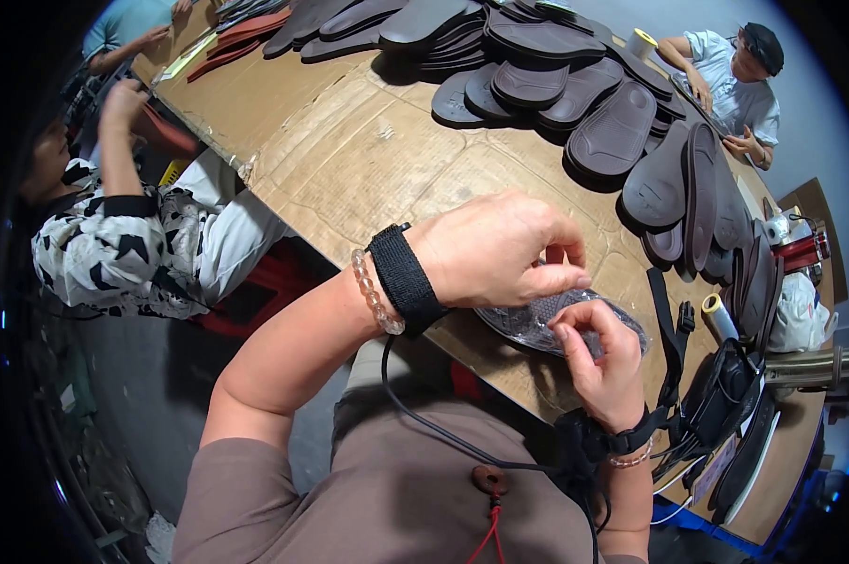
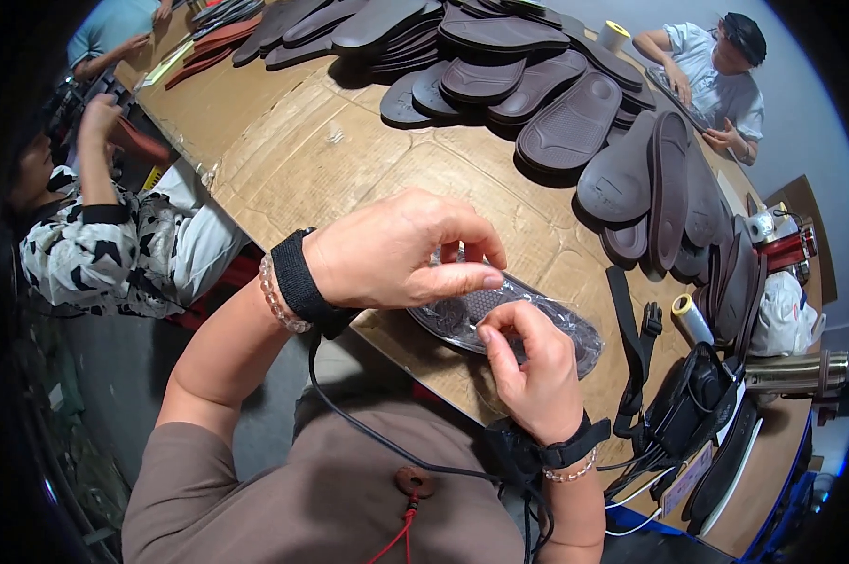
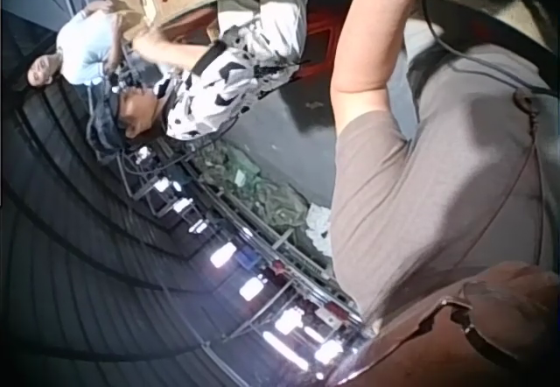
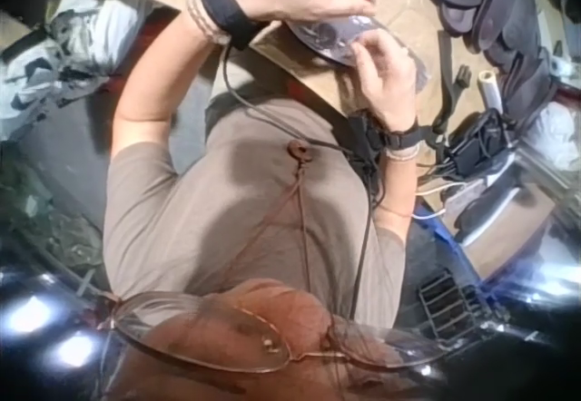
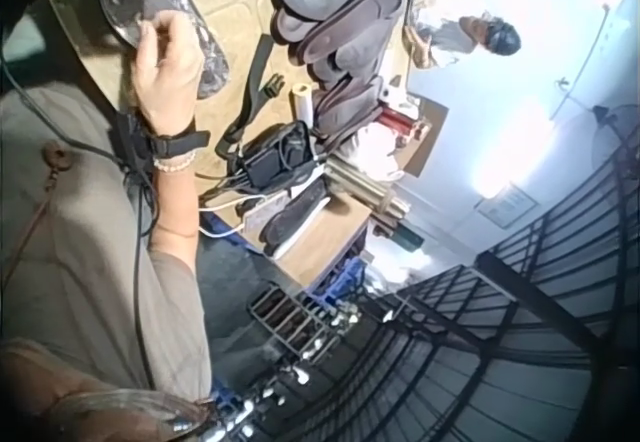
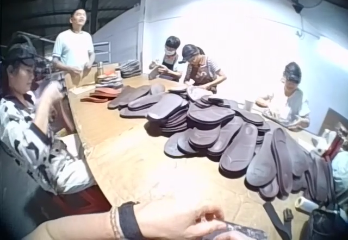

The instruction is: The recorder prepares shoe insoles by applying a layer of plastic or protective material and smoothing it down by hand at a manufacturing table.

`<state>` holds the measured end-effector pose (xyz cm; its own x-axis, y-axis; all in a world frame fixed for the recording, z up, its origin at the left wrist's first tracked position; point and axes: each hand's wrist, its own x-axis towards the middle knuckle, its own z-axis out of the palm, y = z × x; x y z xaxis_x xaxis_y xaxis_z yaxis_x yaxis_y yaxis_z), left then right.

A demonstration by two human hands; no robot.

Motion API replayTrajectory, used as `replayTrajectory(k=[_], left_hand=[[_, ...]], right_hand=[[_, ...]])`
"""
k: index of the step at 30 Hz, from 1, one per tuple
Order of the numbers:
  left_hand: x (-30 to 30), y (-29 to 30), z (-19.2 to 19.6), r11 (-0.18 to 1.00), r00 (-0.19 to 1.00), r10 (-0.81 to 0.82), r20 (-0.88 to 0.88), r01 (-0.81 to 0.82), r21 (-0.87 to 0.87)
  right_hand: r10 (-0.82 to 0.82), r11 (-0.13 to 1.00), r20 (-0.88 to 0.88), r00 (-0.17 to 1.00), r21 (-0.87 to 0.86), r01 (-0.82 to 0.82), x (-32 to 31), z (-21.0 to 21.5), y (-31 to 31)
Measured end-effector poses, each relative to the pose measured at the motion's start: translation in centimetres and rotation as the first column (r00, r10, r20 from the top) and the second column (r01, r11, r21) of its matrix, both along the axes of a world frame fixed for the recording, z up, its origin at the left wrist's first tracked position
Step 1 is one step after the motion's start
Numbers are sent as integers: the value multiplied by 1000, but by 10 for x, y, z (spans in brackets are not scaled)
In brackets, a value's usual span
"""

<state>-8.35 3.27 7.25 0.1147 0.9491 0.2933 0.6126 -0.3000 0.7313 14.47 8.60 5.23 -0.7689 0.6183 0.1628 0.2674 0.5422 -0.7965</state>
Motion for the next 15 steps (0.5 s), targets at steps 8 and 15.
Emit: replayTrajectory(k=[8,15], left_hand=[[-2,-3,-1,997,999,-37,19,38,-74],[-2,-8,-3,999,1000,-30,6,30,-28]], right_hand=[[70,997,290,954,-32,-64,-11,6,1],[38,991,250,967,-134,-4,-11,0,-2]])
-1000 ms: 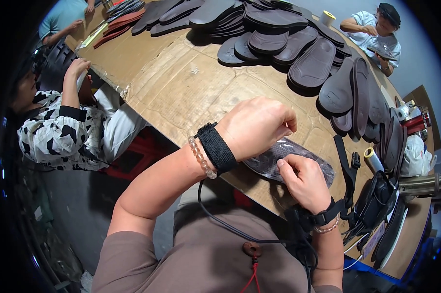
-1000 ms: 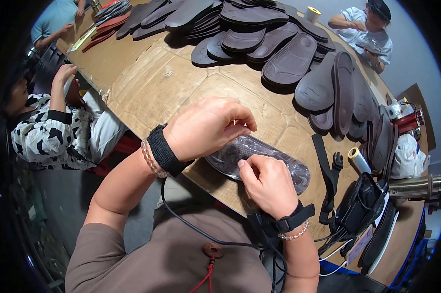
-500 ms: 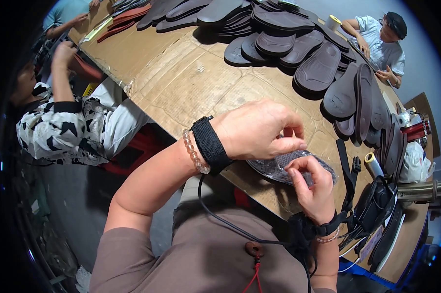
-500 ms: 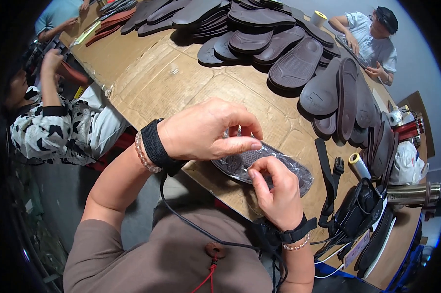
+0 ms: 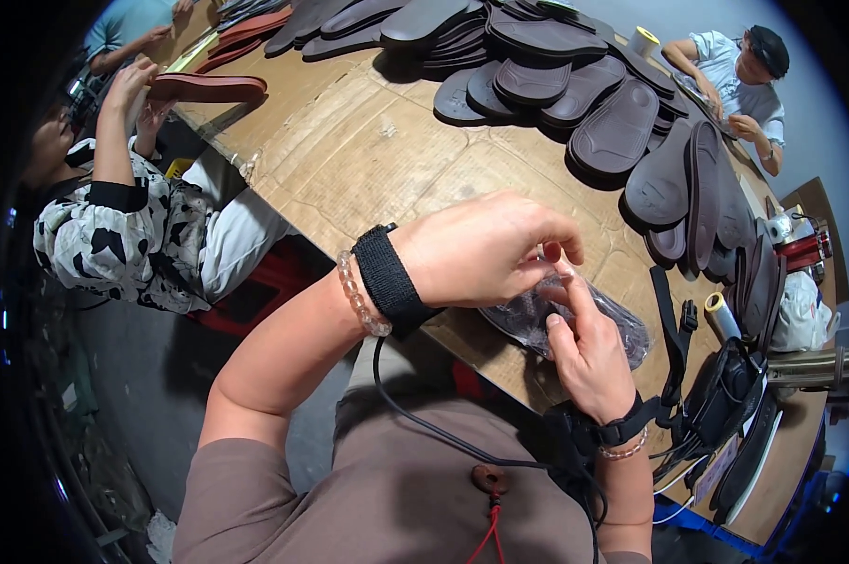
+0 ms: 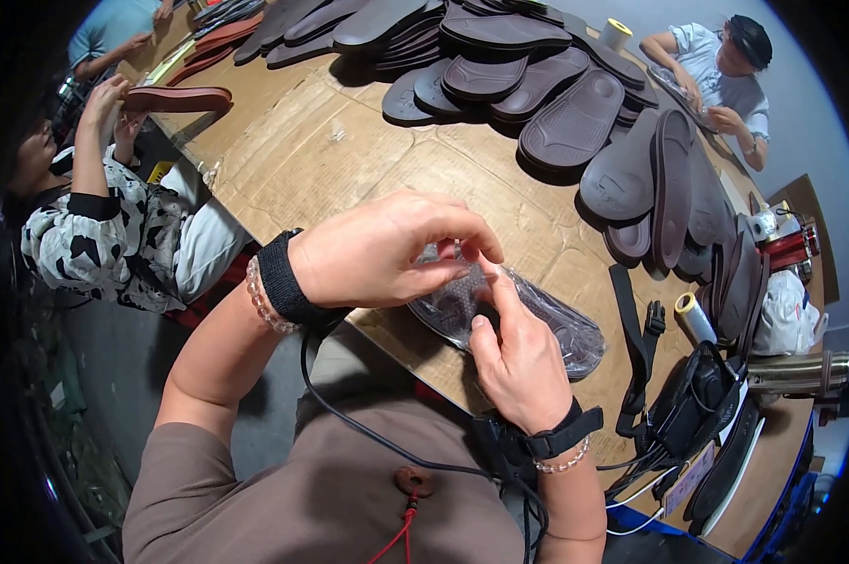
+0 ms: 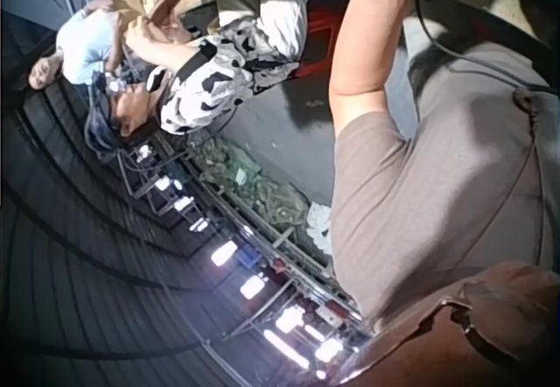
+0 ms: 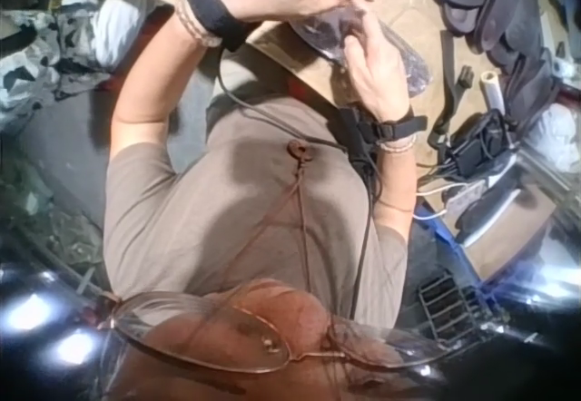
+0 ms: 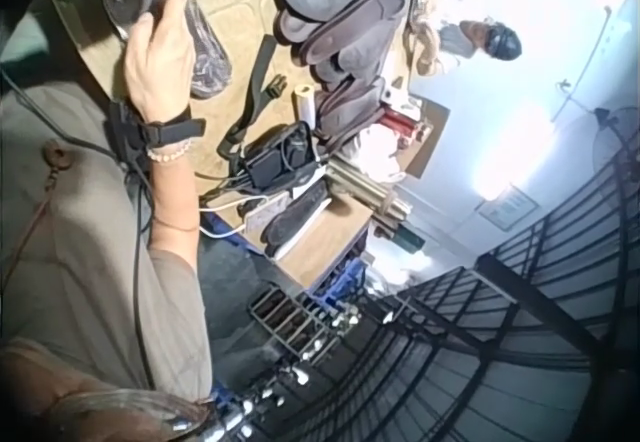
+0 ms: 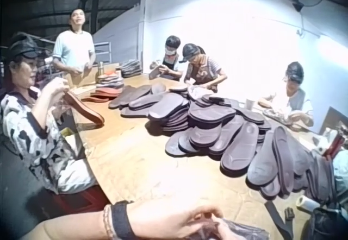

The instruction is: The recorder prepares shoe insoles by applying a layer of plastic or protective material and smoothing it down by hand at a manufacturing table.

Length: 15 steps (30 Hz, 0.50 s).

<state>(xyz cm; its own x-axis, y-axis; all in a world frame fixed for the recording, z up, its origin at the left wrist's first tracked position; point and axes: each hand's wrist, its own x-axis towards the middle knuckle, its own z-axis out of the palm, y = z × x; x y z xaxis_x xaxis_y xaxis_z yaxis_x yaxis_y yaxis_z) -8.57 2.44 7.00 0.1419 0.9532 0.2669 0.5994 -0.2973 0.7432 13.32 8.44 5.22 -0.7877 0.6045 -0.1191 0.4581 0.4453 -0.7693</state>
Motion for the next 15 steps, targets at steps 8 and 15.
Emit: replayTrajectory(k=[8,15], left_hand=[[2,-6,-2,998,996,48,-70,-45,49],[7,-4,-3,998,986,47,-158,-41,41]], right_hand=[[-45,998,-109,993,-50,40,4,-9,2],[-28,991,-289,957,-135,-12,5,-20,7]])
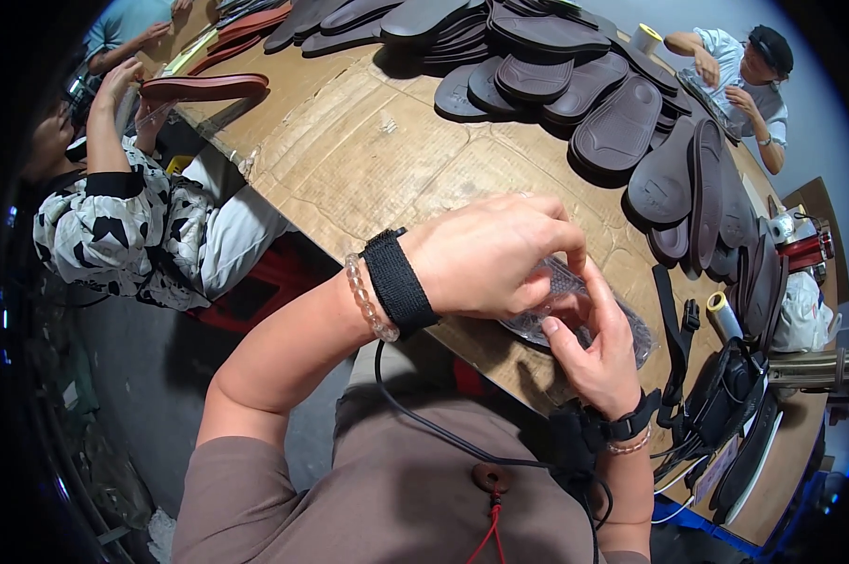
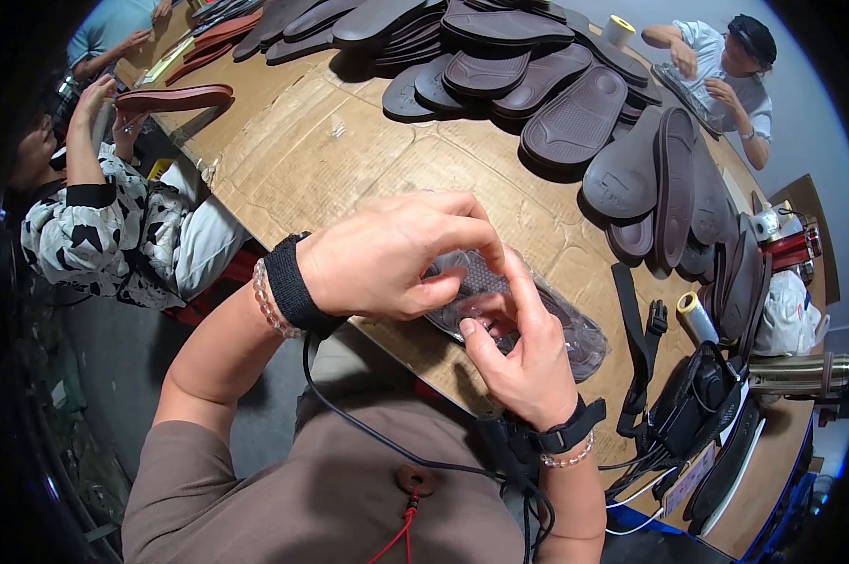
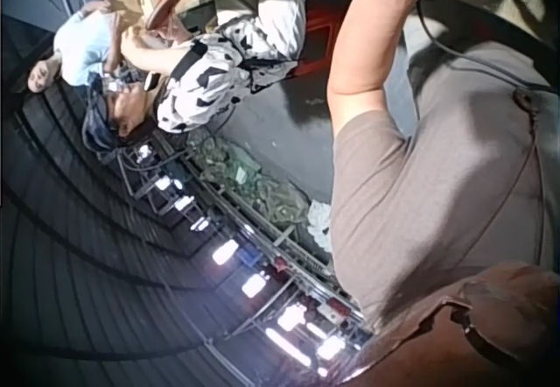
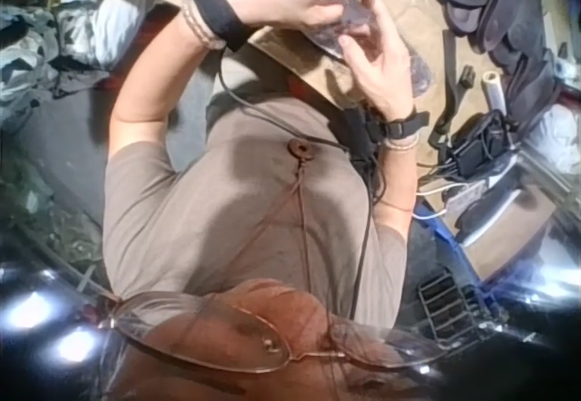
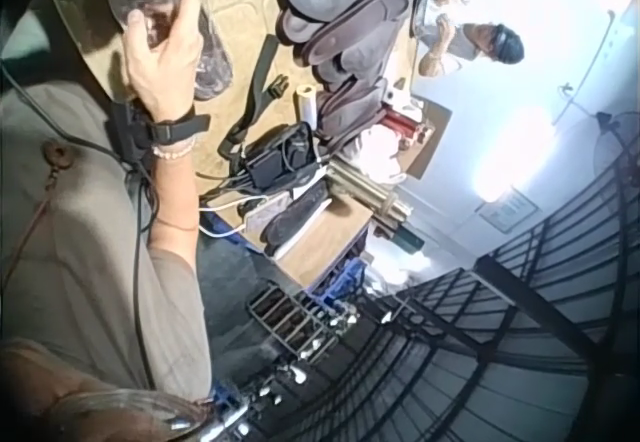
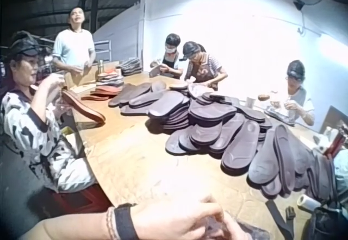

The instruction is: The recorder prepares shoe insoles by applying a layer of plastic or protective material and smoothing it down by hand at a manufacturing table.

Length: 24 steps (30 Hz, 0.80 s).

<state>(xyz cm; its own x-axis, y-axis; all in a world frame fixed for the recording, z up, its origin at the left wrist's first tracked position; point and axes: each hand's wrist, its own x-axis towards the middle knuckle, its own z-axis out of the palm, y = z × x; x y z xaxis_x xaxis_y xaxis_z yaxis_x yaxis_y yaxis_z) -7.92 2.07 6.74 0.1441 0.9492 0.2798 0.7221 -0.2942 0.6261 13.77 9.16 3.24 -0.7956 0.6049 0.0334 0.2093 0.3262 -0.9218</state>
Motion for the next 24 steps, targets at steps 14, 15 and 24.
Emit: replayTrajectory(k=[14,15,24], left_hand=[[10,1,4,999,989,14,-146,-8,36],[10,1,4,999,982,23,-186,-14,48],[9,0,0,981,978,81,-191,-44,191]], right_hand=[[2,972,-118,993,-234,-30,2,10,-5],[5,972,-117,993,-234,-33,3,11,-5],[-68,985,-93,993,-163,52,13,27,-6]])
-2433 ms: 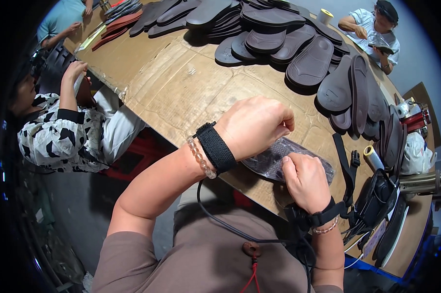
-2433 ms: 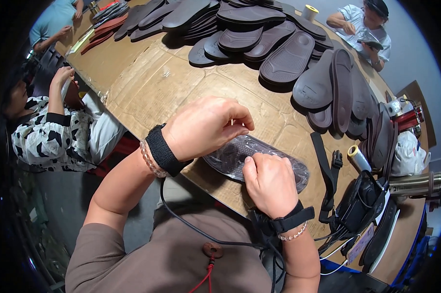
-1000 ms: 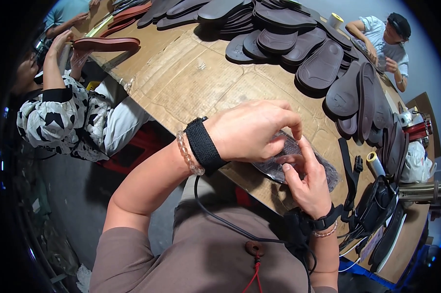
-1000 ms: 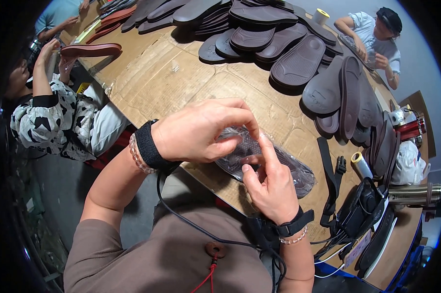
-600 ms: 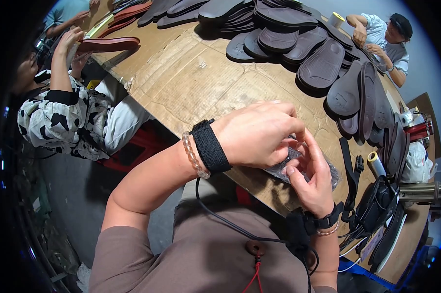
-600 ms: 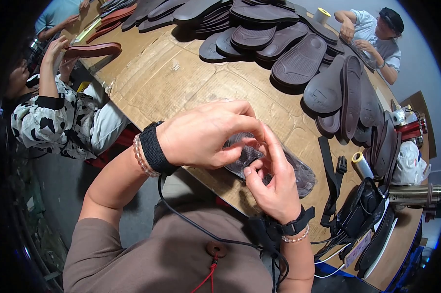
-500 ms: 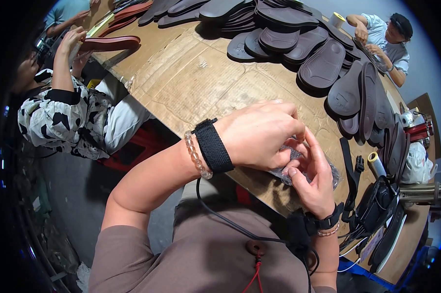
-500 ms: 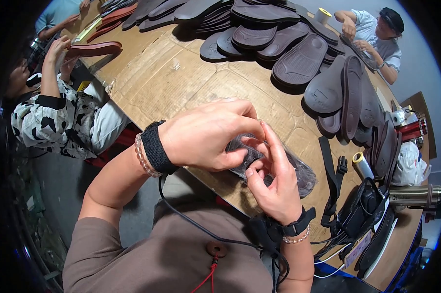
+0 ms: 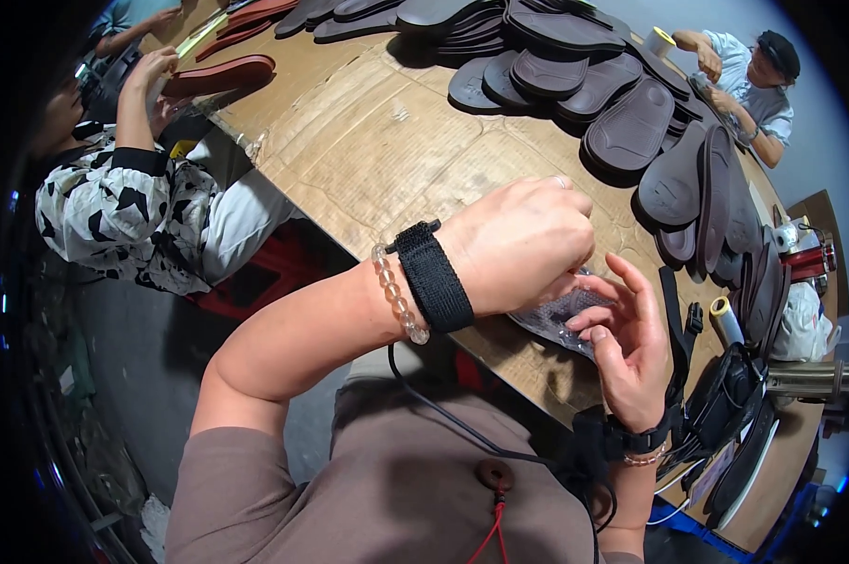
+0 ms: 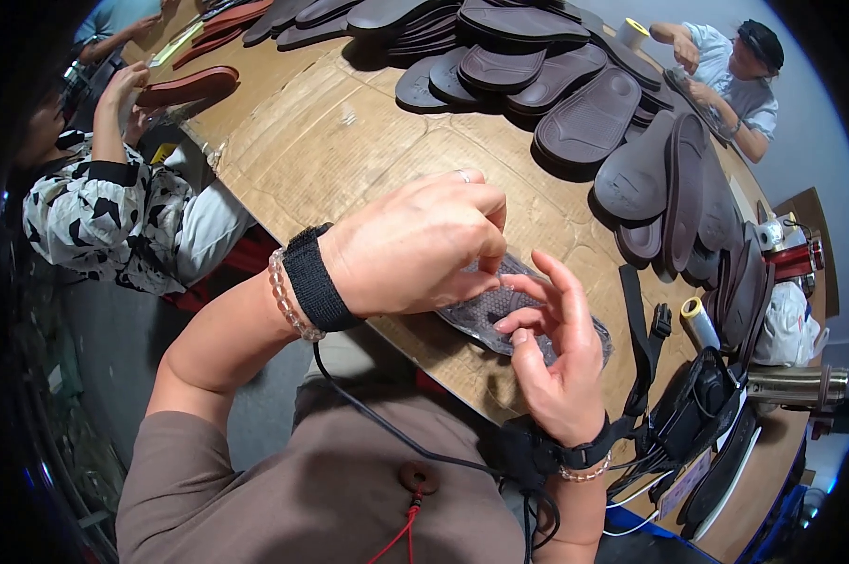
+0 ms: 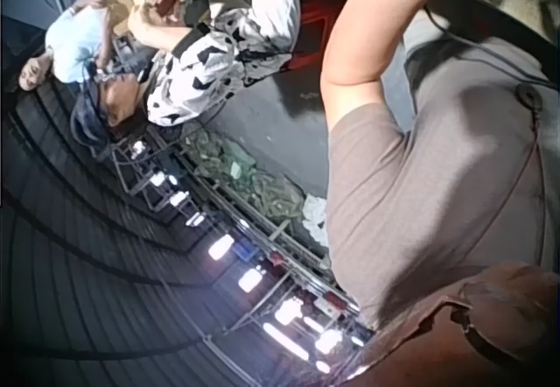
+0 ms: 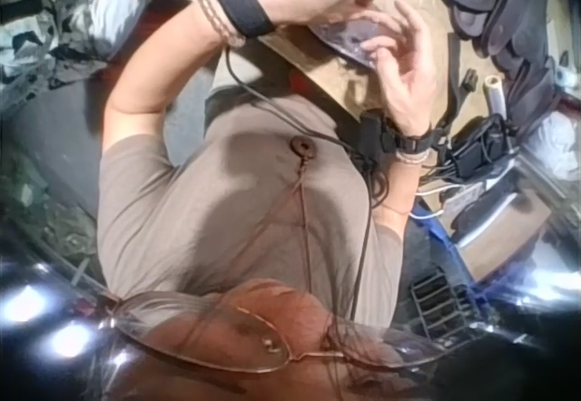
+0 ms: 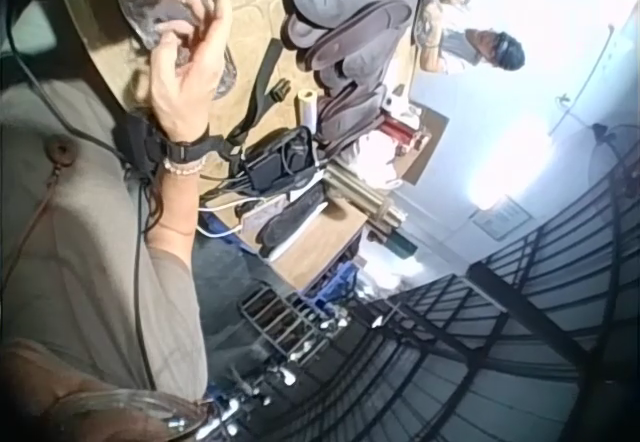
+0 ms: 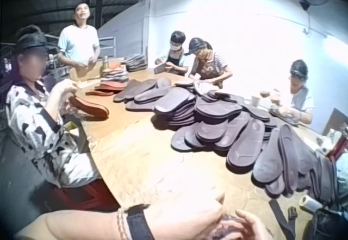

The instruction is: The recorder prepares shoe insoles by applying a layer of plastic or protective material and smoothing it down by hand at a manufacturing table.

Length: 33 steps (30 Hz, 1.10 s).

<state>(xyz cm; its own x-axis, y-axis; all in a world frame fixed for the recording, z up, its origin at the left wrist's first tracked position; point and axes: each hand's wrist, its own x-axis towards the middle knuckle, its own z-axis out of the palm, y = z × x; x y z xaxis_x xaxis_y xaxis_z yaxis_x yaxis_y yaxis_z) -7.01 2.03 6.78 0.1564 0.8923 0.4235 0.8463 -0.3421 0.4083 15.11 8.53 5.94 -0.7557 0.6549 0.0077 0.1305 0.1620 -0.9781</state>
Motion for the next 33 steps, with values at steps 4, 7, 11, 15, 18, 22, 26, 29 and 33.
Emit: replayTrajectory(k=[4,7,11,15,18,22,26,29,33], left_hand=[[0,1,-2,1000,1000,-23,12,23,10],[1,2,-2,999,999,-23,28,22,32],[2,3,-1,1000,1000,-10,12,10,-17],[1,2,0,1000,1000,-6,24,7,-31],[-2,1,-2,999,998,-4,63,8,-52],[-5,4,-5,997,997,-11,82,17,-75],[-7,8,-1,987,994,-9,113,27,-161],[-7,8,-1,981,990,-1,143,28,-190],[-7,9,2,969,989,3,147,33,-243]], right_hand=[[-3,997,71,997,83,-2,3,0,3],[20,988,78,997,150,-31,1,-4,4],[-9,984,114,993,177,-12,-5,-12,5],[-77,858,-30,997,507,82,-9,-10,-1],[-40,699,-123,992,706,116,-9,-2,-4],[2,549,-118,993,830,98,-13,0,-3],[-19,474,-127,992,872,121,-15,0,-2],[2,375,-155,988,916,143,-18,-1,0],[16,328,-174,985,931,159,-18,-9,1]])
